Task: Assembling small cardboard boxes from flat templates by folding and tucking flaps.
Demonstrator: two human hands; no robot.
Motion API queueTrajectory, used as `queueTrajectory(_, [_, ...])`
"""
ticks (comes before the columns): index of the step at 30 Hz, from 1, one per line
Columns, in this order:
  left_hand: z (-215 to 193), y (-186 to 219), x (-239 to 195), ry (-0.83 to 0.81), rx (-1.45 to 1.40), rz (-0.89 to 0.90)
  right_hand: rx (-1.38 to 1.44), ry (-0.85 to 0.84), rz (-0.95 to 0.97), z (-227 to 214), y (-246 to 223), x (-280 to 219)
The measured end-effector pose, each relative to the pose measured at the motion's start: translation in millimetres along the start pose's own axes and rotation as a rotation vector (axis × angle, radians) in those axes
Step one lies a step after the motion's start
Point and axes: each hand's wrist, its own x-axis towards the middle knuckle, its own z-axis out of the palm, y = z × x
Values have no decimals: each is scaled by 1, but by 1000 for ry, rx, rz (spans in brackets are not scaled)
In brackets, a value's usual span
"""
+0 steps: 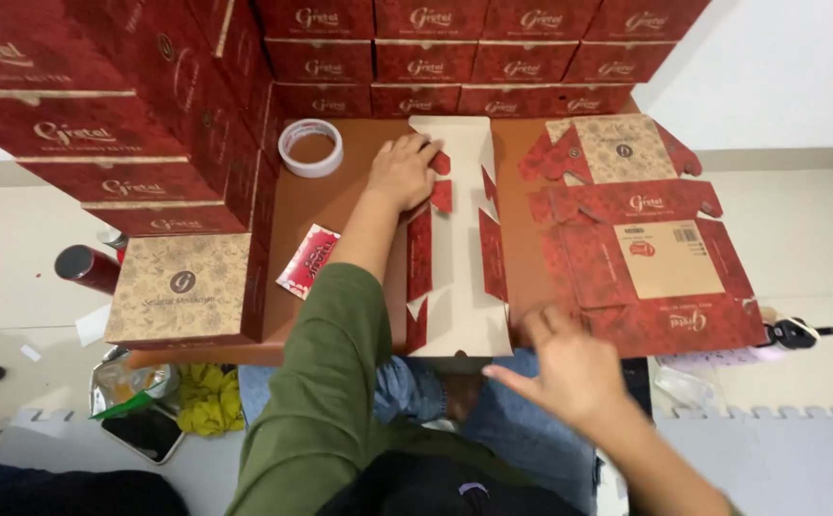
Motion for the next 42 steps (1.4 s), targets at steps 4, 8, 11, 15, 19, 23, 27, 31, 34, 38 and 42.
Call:
queueTrajectory(4, [3, -8, -7, 19, -6, -39, 240, 51, 117, 28, 16, -22])
queueTrajectory(8, [2, -21, -19, 8, 72, -75, 125, 163, 212, 16, 58, -21])
queueTrajectory(11, [14, -18, -27, 37, 160, -134, 179, 169, 292, 1, 76, -22])
queueTrajectory(15, [2, 3, -53, -36, 241, -246, 330, 105, 294, -26, 75, -32])
queueTrajectory(19, [-16, 19, -72, -53, 227, -235, 393, 133, 325, 11, 74, -23])
queueTrajectory(23, [-10, 12, -74, 50, 234, -216, 285, 449, 150, 34, 71, -15])
queueTrajectory(27, [-17, 12, -80, 85, 244, -225, 339, 575, 135, 25, 93, -4])
queueTrajectory(31, [-7, 38, -96, 46, 302, -254, 268, 617, 158, 28, 127, 25])
queueTrajectory(34, [-26, 68, -113, 59, 272, -288, 403, 591, 212, 3, 123, 24])
queueTrajectory(38, [-110, 128, -144, 388, -30, 27, 799, 479, 178, -9, 121, -15])
queueTrajectory(42, [-136, 167, -154, 54, -337, 354, 853, 261, -17, 7, 110, -49])
